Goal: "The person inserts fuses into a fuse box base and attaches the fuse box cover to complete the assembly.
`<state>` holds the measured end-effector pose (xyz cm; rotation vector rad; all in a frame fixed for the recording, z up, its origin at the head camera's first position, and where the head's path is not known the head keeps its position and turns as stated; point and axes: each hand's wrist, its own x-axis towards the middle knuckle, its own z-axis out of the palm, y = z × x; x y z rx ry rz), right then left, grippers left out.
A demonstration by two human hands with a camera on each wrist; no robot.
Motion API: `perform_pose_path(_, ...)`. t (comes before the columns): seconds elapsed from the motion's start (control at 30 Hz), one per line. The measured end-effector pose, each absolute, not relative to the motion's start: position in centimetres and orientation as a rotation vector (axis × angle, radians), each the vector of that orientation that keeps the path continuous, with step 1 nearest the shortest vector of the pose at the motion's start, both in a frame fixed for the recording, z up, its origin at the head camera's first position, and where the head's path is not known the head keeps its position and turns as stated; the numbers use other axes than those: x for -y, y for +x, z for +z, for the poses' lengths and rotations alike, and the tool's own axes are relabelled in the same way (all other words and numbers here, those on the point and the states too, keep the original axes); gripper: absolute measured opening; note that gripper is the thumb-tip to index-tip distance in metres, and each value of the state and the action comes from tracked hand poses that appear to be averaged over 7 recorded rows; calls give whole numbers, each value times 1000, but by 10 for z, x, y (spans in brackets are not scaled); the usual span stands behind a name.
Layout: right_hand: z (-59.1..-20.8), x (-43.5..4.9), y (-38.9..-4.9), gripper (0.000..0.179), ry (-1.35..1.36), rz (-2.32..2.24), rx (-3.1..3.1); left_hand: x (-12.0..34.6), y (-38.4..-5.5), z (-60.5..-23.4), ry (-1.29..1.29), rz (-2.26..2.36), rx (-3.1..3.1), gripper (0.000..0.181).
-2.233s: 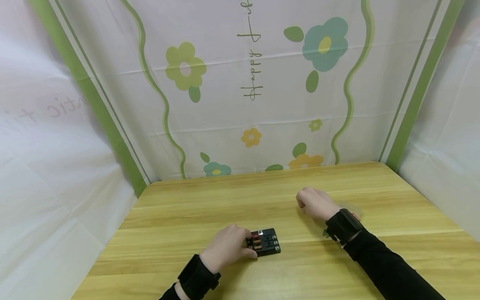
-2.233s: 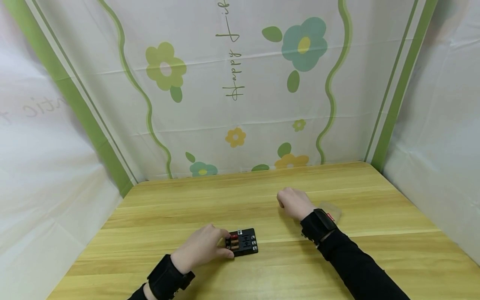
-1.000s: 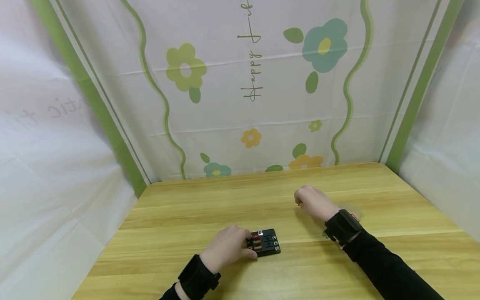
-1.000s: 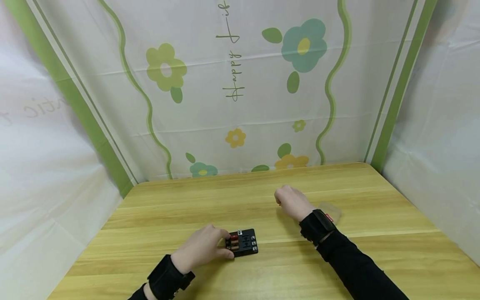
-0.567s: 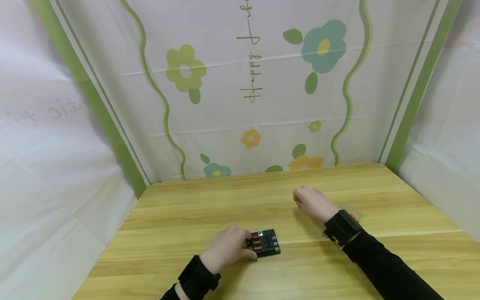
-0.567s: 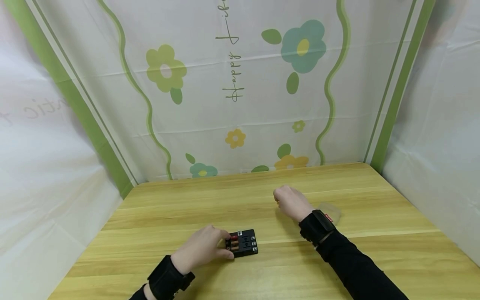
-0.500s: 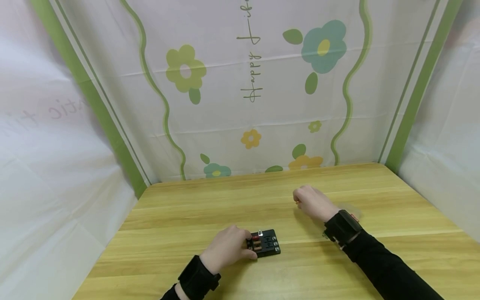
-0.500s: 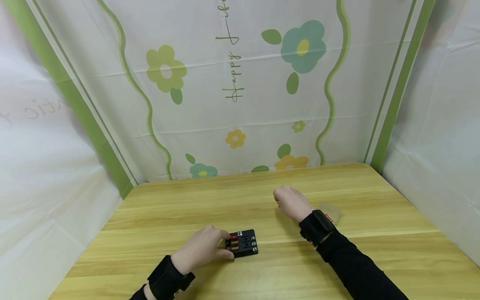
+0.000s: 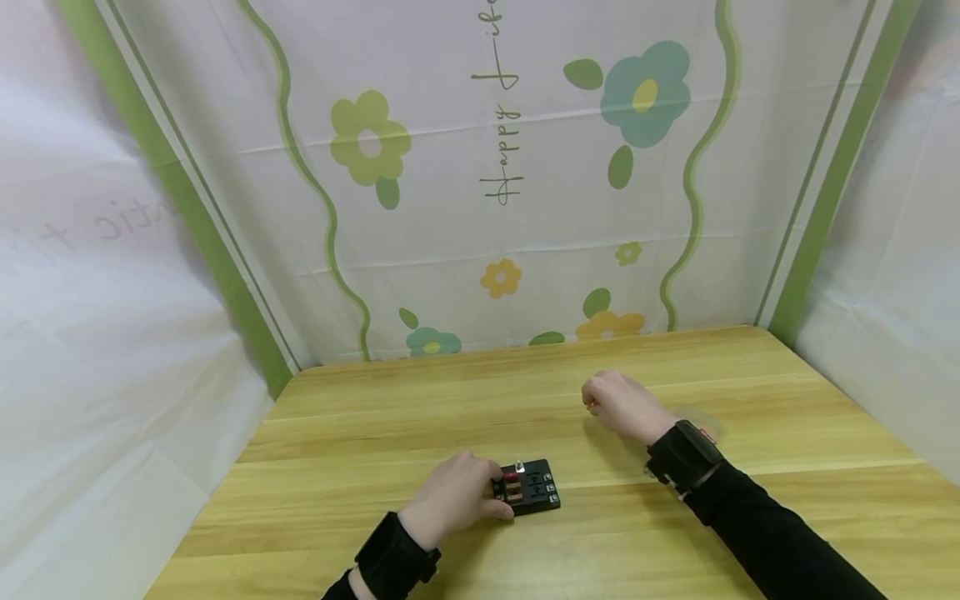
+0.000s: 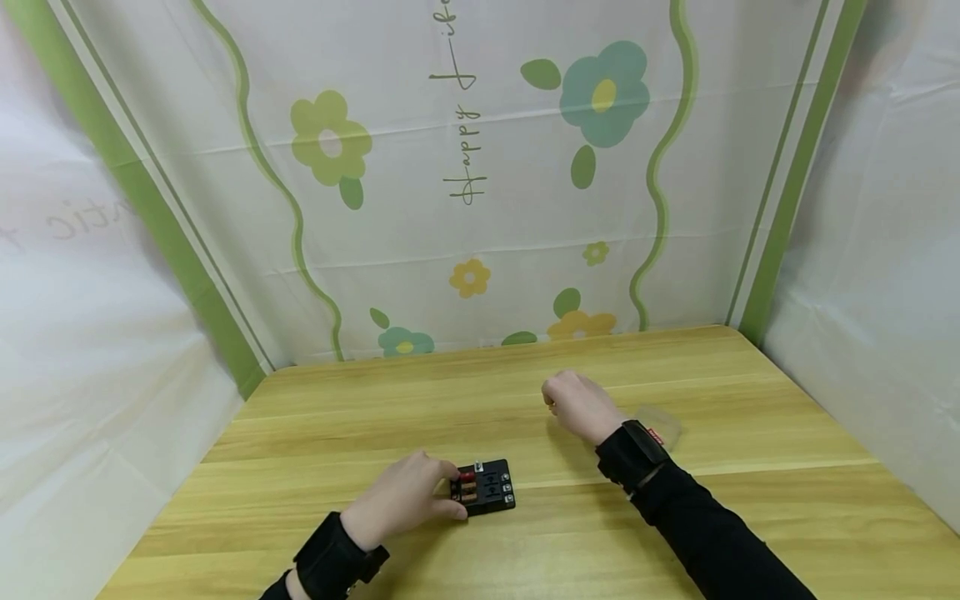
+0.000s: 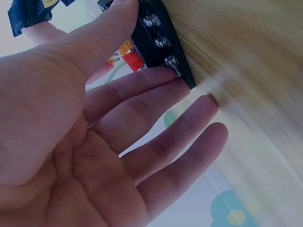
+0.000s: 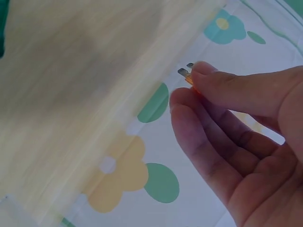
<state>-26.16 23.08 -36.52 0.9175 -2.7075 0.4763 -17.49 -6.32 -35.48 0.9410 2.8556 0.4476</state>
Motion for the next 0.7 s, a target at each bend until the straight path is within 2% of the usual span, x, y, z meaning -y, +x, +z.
perform_pose_path(0.33,-363,-227,-260,24,926,450,2670,64,-174,-355,949,426,-2868,44)
perform_pose_path(0.7,-359,-220,-256,33,943,459,2647,63,-173,-355,946,452,-2853,42)
